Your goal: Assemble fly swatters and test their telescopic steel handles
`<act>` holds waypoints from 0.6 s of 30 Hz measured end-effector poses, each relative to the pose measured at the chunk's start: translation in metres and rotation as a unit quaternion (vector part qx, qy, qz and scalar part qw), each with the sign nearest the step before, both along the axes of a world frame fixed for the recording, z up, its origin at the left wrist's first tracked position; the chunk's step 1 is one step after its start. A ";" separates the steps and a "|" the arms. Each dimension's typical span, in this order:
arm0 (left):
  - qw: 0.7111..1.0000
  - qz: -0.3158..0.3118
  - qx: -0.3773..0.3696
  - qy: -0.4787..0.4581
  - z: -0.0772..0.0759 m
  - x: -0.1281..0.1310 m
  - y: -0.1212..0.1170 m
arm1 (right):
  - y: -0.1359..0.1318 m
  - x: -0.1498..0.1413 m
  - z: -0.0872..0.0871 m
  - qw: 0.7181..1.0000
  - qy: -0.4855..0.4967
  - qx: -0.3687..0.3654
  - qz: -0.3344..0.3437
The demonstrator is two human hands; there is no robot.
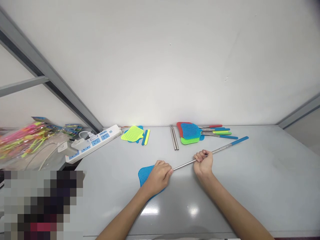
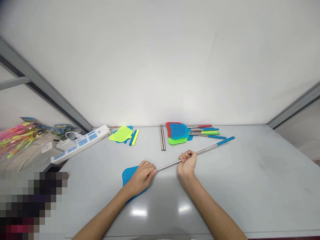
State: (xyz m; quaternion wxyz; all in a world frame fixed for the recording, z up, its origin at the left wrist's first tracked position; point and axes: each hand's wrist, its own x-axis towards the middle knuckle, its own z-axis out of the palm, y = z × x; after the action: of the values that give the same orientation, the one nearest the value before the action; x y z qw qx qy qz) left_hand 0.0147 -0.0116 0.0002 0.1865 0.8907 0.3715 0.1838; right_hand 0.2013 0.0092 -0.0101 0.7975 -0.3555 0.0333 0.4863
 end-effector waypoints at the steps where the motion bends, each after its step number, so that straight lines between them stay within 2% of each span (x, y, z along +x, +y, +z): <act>1: 1.000 0.000 0.000 -0.001 0.000 0.000 0.000 | 0.000 -0.001 0.000 1.000 0.002 0.000 0.000; 8: 1.000 0.003 0.007 0.019 0.000 0.001 0.000 | -0.002 -0.007 0.000 0.999 0.032 0.000 0.000; 18: 1.000 0.000 0.002 0.014 0.003 0.001 0.000 | -0.006 -0.014 0.000 1.000 0.011 -0.008 0.004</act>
State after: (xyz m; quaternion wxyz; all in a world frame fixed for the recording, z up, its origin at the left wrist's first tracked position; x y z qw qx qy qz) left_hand 0.0161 -0.0120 0.0031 0.1801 0.8936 0.3734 0.1723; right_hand 0.1869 0.0032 -0.0104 0.7923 -0.3567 0.0444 0.4930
